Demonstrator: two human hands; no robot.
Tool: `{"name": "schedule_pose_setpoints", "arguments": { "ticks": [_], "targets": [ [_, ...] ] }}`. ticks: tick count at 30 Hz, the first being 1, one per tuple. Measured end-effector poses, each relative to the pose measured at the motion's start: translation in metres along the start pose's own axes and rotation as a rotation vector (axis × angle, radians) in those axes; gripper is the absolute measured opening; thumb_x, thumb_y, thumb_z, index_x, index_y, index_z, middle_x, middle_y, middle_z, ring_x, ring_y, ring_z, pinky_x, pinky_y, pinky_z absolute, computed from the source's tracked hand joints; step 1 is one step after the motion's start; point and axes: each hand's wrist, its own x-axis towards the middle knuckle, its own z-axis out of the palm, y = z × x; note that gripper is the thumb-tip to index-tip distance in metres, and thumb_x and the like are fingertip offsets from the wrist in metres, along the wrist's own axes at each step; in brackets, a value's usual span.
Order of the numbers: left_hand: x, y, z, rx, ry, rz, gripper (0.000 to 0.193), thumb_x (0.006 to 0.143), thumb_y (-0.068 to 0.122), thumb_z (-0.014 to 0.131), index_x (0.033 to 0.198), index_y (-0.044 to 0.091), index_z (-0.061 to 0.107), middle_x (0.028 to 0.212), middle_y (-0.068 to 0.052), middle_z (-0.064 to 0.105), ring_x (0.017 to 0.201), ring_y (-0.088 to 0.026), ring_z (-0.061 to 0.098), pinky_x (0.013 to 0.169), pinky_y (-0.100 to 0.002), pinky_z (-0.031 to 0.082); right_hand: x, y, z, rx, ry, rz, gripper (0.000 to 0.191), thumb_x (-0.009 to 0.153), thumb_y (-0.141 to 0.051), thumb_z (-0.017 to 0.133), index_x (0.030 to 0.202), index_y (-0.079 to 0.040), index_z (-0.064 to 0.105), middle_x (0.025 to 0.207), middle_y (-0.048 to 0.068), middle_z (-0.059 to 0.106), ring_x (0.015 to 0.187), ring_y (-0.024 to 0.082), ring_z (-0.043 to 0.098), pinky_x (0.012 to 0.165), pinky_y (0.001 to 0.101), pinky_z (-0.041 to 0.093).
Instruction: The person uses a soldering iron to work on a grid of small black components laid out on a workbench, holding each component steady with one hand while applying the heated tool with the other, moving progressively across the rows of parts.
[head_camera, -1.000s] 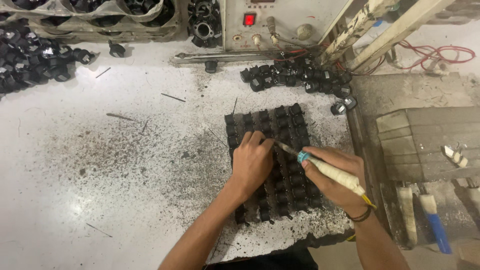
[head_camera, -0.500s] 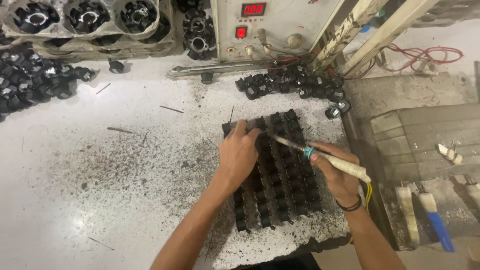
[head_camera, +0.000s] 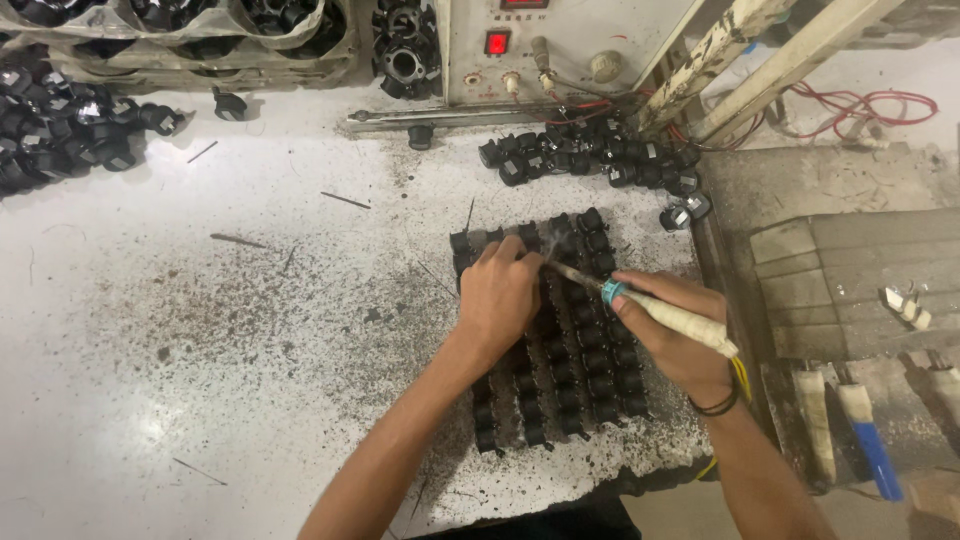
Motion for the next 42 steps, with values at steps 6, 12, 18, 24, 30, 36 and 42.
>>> {"name": "schedule_pose_setpoints", "arguments": {
  "ticks": [6, 12, 18, 24, 30, 36, 42],
  "targets": [
    [0.005, 0.011, -0.008, -0.011, 0.091, 0.059, 0.012, 0.076, -0.002, 0.066, 0.086, 0.002, 0.07, 0.095, -0.014, 0.067, 0.088, -0.034, 0.068, 0.067, -0.047, 0.06, 0.007, -0.005, -0.002, -0.034, -0.041, 0.035, 0.026, 0.087, -0.004, 0.077, 0.111, 0.002, 0.075, 0.095, 0.013, 0.078, 0.079, 0.014, 0.074, 0.068, 0.0246, 0.056],
    [0.021, 0.022, -0.059, -0.207, -0.246, -0.345, 0.027, 0.101, 0.002, 0.049, 0.116, 0.013, 0.068, 0.098, -0.009, 0.072, 0.073, -0.025, 0.071, 0.065, -0.04, 0.056, -0.01, 0.037, 0.004, 0.331, 0.169, 0.19, 0.028, 0.092, -0.006, 0.073, 0.12, -0.001, 0.075, 0.105, 0.012, 0.077, 0.086, 0.015, 0.072, 0.077, 0.026, 0.061],
    [0.031, 0.01, -0.042, 0.031, 0.212, 0.04, 0.034, 0.069, -0.009, 0.064, 0.099, 0.003, 0.075, 0.098, -0.014, 0.067, 0.086, -0.036, 0.068, 0.068, -0.046, 0.058, -0.014, 0.067, 0.012, 0.362, 0.172, 0.294, 0.03, 0.093, -0.007, 0.072, 0.121, 0.001, 0.074, 0.103, 0.012, 0.075, 0.086, 0.015, 0.071, 0.079, 0.0258, 0.059],
    [0.019, -0.008, -0.001, 0.058, 0.124, -0.086, 0.014, 0.081, 0.003, 0.067, 0.09, 0.008, 0.076, 0.097, -0.008, 0.068, 0.092, -0.03, 0.066, 0.066, -0.045, 0.058, 0.0, 0.055, 0.009, 0.329, 0.106, 0.268, 0.028, 0.092, -0.007, 0.072, 0.119, 0.0, 0.074, 0.102, 0.01, 0.075, 0.086, 0.013, 0.07, 0.078, 0.0236, 0.058],
    [0.02, -0.008, 0.002, 0.047, 0.108, -0.041, 0.014, 0.077, 0.004, 0.068, 0.088, 0.007, 0.076, 0.094, -0.008, 0.067, 0.094, -0.031, 0.065, 0.066, -0.046, 0.058, 0.008, 0.035, 0.006, 0.159, 0.058, 0.261, 0.027, 0.091, -0.007, 0.072, 0.117, -0.002, 0.076, 0.098, 0.01, 0.076, 0.084, 0.012, 0.071, 0.076, 0.0231, 0.056],
    [0.022, -0.005, 0.005, 0.064, 0.077, -0.011, 0.013, 0.076, 0.002, 0.068, 0.088, 0.004, 0.075, 0.094, -0.012, 0.065, 0.094, -0.033, 0.064, 0.064, -0.047, 0.058, 0.02, 0.021, 0.004, 0.029, 0.019, 0.086, 0.025, 0.091, -0.005, 0.075, 0.115, -0.001, 0.076, 0.099, 0.011, 0.077, 0.085, 0.014, 0.07, 0.076, 0.0245, 0.054],
    [0.029, 0.001, 0.006, 0.096, 0.036, -0.024, 0.029, 0.074, -0.006, 0.063, 0.1, 0.002, 0.075, 0.096, -0.014, 0.067, 0.091, -0.03, 0.066, 0.061, -0.041, 0.06, 0.031, 0.014, 0.004, -0.031, -0.005, 0.017, 0.024, 0.09, -0.006, 0.078, 0.113, -0.001, 0.076, 0.1, 0.012, 0.078, 0.086, 0.015, 0.074, 0.074, 0.0256, 0.057]
  ]
}}
